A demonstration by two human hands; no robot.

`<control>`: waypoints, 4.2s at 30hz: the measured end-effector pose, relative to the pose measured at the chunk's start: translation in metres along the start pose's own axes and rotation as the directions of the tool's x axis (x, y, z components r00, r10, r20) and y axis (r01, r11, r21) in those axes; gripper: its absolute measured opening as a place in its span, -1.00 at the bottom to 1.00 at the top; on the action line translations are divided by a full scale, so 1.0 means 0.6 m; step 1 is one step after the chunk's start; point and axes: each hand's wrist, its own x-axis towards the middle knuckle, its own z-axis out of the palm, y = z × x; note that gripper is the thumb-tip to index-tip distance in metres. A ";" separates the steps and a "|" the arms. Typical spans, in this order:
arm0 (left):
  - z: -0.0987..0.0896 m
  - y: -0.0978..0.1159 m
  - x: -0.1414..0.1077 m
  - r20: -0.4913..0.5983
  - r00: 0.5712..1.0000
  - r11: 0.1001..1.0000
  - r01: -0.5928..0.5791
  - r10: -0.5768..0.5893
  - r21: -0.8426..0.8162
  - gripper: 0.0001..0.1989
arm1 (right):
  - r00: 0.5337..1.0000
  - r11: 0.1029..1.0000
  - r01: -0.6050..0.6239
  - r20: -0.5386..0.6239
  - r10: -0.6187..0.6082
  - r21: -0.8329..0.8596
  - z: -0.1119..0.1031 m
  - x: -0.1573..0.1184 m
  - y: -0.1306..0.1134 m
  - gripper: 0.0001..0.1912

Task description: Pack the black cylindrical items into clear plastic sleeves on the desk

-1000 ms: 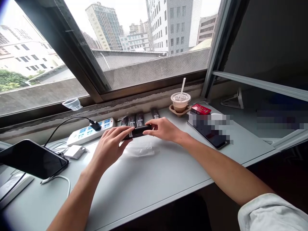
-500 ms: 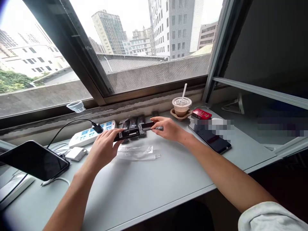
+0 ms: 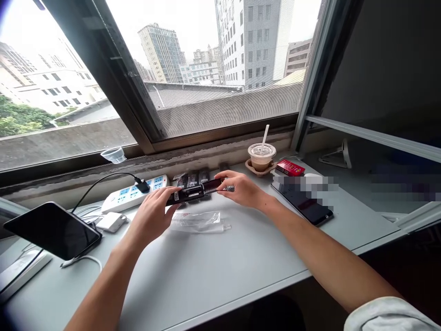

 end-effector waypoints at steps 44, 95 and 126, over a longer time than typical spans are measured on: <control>0.003 0.004 -0.002 -0.016 1.000 0.995 -0.020 0.019 -0.101 -0.60 | 0.929 0.867 -0.369 0.170 0.329 0.334 -0.001 0.005 -0.020 -0.59; -0.002 0.065 -0.001 0.208 0.960 0.971 -0.146 0.185 -0.191 -0.53 | 0.700 0.560 -0.661 0.140 0.700 0.499 -0.021 0.013 -0.017 0.18; 0.008 0.088 0.020 0.488 0.822 0.450 0.570 -0.295 -0.688 -0.50 | 0.875 0.654 -0.446 0.145 0.462 0.610 0.032 0.010 -0.041 -0.24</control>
